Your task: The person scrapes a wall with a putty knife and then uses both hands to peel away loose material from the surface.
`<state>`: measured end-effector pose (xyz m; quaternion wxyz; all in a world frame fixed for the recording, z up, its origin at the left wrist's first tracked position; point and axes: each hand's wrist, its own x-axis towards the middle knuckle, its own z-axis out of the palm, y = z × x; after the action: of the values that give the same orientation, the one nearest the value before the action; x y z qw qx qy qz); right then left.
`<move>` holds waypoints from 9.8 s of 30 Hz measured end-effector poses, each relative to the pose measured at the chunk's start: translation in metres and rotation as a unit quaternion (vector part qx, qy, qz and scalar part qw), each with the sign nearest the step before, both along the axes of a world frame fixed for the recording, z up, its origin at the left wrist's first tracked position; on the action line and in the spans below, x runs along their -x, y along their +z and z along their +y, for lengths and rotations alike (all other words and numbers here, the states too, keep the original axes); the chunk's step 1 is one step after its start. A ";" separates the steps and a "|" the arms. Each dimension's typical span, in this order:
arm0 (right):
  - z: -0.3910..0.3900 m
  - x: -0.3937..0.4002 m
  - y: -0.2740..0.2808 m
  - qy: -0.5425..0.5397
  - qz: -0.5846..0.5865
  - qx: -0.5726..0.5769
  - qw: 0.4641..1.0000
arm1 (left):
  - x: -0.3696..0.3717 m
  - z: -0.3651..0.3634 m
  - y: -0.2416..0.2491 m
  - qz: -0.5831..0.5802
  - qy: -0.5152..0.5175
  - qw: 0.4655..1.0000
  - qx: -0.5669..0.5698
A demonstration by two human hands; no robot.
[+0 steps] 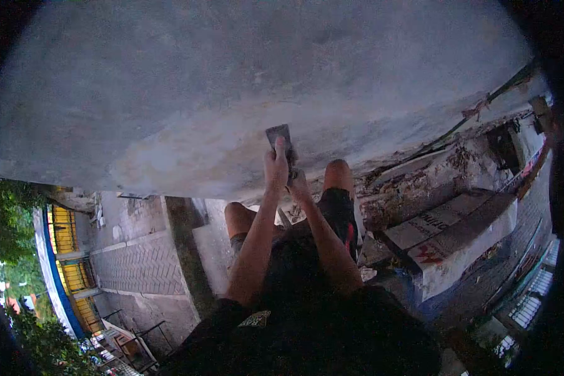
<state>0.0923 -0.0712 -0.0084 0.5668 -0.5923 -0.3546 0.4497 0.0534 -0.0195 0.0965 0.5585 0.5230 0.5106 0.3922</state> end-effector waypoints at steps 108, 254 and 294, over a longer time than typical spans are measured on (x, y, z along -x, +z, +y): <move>-0.006 0.031 -0.057 0.020 0.079 0.074 0.994 | 0.036 0.015 -0.079 -0.001 0.017 0.999 0.032; -0.008 0.032 0.269 0.005 0.303 -0.114 0.946 | 0.044 0.020 0.225 -0.153 -0.167 0.963 -0.146; -0.006 0.027 0.342 0.096 0.275 -0.142 0.946 | 0.041 0.011 0.299 -0.171 -0.068 0.953 -0.240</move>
<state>0.0654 -0.0767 0.3340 0.6747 -0.3221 -0.3008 0.5920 0.0128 -0.0086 0.3950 0.5210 0.6001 0.2617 0.5477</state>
